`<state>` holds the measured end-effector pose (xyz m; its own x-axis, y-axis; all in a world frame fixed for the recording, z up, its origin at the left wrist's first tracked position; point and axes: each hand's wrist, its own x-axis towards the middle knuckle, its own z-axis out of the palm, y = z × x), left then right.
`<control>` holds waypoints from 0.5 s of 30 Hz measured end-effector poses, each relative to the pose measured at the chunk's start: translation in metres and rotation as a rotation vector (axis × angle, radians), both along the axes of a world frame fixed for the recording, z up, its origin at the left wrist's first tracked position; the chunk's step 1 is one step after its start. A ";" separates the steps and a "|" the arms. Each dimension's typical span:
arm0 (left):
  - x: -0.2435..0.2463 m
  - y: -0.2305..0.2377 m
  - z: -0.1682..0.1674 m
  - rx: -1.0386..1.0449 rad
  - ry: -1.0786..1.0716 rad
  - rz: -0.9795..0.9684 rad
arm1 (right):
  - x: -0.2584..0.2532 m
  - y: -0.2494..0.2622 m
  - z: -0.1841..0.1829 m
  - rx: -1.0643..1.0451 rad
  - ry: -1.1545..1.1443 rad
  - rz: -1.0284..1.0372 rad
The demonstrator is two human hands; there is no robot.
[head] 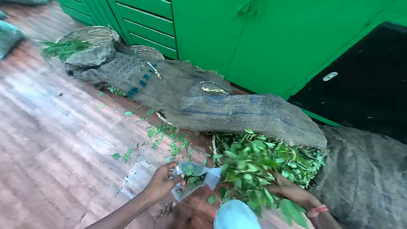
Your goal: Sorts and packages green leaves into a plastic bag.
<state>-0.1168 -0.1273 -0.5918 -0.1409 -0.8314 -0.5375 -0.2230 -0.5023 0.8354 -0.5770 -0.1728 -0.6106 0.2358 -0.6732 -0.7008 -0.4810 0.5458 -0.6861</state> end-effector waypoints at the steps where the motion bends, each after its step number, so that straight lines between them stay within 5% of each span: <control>1: 0.002 0.000 0.001 -0.012 0.041 0.002 | 0.000 0.005 0.002 -0.003 -0.011 -0.042; 5: 0.006 0.002 -0.002 -0.052 0.078 0.016 | 0.009 0.026 0.001 -0.080 -0.102 -0.187; 11: 0.012 -0.004 -0.006 -0.028 -0.444 -0.061 | 0.036 0.024 0.026 -0.156 -0.253 -0.329; 15: 0.013 -0.012 -0.004 0.020 -0.558 -0.061 | 0.040 0.032 0.047 -0.207 -0.295 -0.461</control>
